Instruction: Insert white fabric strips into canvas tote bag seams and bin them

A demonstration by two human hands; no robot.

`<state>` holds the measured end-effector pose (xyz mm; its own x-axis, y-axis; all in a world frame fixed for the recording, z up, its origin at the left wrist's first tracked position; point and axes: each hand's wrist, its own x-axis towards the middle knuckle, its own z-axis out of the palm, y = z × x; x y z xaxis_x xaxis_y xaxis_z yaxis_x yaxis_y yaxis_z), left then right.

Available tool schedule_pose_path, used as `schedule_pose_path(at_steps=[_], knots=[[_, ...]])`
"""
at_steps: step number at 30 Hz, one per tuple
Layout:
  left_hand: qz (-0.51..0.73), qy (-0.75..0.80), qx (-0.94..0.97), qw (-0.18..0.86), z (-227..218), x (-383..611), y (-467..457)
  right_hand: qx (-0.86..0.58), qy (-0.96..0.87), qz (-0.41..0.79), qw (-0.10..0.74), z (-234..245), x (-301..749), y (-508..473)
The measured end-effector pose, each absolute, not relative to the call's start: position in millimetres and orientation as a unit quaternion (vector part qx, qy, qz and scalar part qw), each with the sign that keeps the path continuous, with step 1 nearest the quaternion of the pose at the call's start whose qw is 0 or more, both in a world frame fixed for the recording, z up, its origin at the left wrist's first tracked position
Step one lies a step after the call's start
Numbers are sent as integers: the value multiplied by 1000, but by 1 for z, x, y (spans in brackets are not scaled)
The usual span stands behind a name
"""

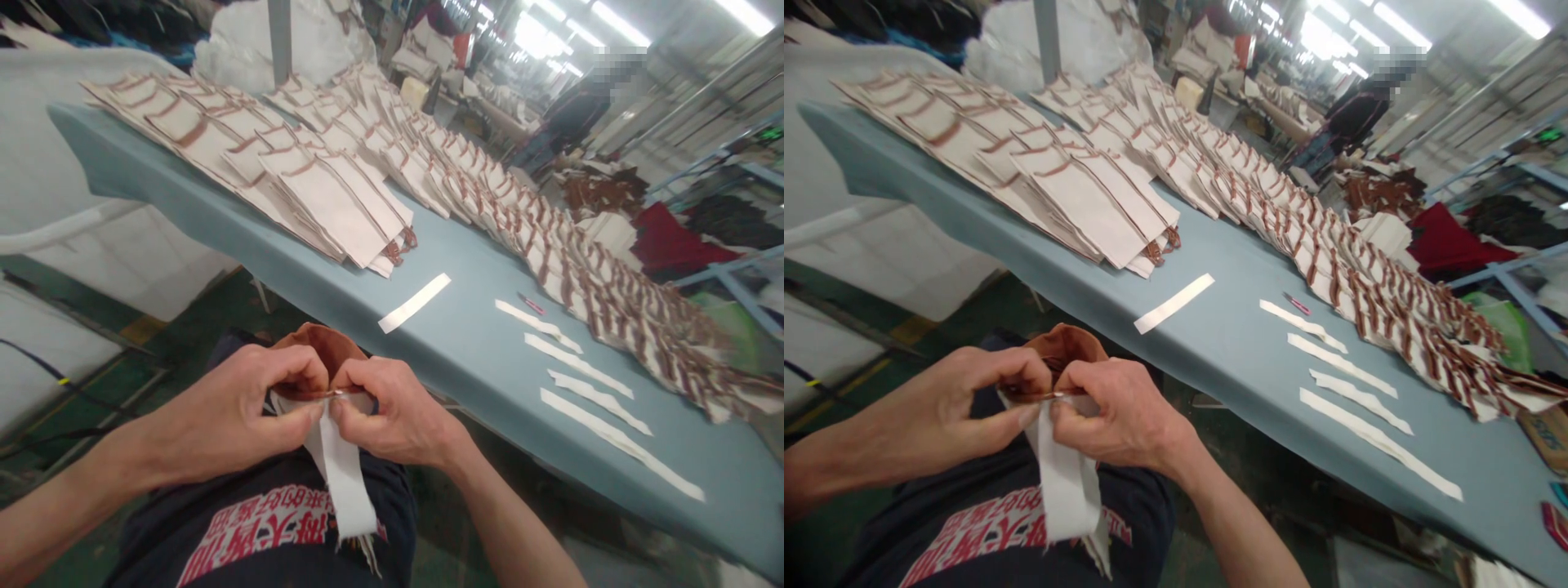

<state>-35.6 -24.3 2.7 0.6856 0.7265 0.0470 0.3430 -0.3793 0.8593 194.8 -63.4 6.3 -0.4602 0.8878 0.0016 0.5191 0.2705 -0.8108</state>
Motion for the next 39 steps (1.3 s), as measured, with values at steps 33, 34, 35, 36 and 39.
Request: schedule_pose_path(at_steps=[33, 34, 35, 36, 39], knots=[[310, 238, 887, 245, -29, -36, -46, -460, -538, 661, 250, -6, 205, -63], [299, 264, 870, 289, -24, -35, -46, -468, -568, 628, 252, -3, 206, -65], [274, 283, 855, 338, -20, -35, -44, -474, -604, 588, 256, -1, 207, -66], [243, 296, 841, 383, -15, -35, -42, -474, -642, 542, 264, 1, 208, -68], [156, 286, 822, 467, -6, -35, -31, -454, -742, 407, 280, 5, 211, -72]])
